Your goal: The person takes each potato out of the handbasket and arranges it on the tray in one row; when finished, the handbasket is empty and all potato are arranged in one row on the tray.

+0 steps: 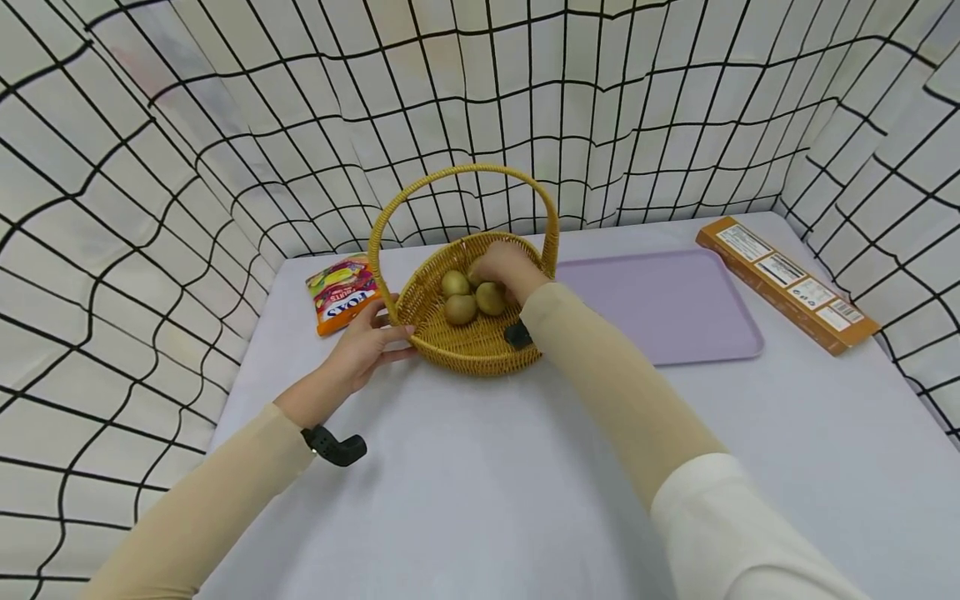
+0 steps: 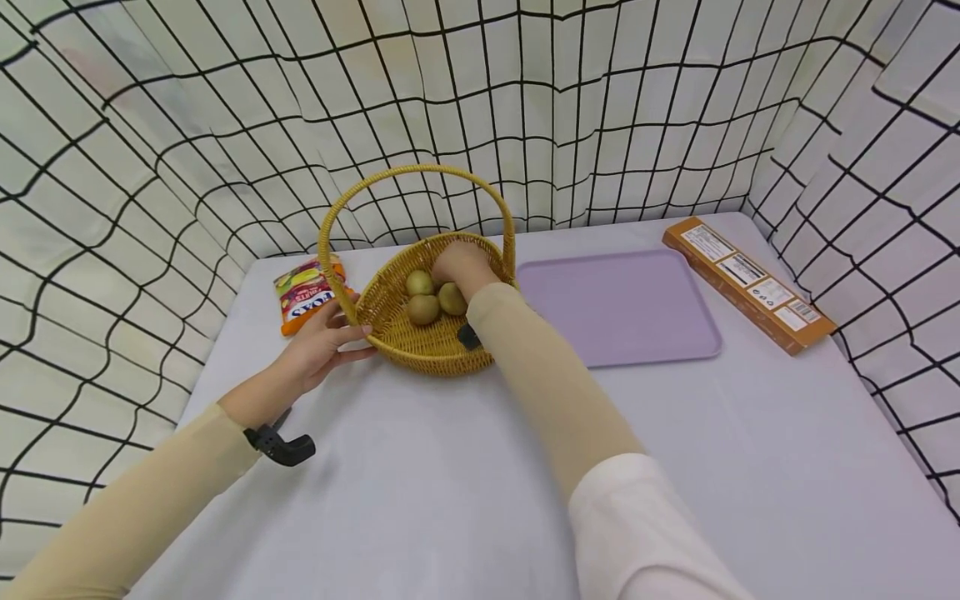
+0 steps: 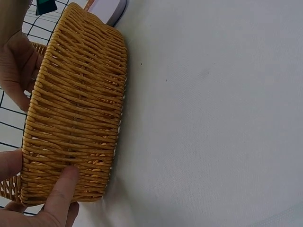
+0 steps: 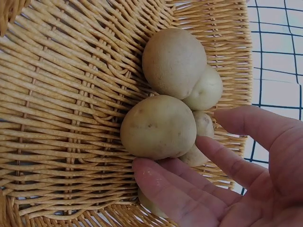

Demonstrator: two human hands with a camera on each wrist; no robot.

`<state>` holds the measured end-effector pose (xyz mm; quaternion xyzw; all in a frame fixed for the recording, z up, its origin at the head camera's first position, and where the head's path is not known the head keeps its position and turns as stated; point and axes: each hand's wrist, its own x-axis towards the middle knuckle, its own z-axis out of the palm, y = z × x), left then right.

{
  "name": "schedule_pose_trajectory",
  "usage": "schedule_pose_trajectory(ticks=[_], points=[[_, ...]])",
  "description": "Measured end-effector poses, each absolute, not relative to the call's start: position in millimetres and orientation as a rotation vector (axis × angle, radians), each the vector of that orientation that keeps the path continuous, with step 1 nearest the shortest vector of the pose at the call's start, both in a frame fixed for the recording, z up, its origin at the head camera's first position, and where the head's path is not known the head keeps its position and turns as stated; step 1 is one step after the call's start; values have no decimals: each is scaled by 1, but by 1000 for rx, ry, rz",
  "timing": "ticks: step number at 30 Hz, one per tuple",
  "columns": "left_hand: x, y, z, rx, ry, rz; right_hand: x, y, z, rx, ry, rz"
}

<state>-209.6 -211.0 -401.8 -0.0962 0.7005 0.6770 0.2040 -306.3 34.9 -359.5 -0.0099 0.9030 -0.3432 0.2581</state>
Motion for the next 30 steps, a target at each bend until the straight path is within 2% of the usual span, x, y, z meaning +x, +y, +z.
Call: schedule_pose_trajectory(ticks=[7, 11, 30], points=[[-209, -212, -401, -271, 1952, 1887, -304, 27, -365, -245, 2646, -576], [-209, -212, -401, -261, 1954, 1880, -306, 25, -371, -266, 2663, -483], [-210, -211, -401, -245, 1952, 1887, -306, 28, -371, -107, 2548, -750]])
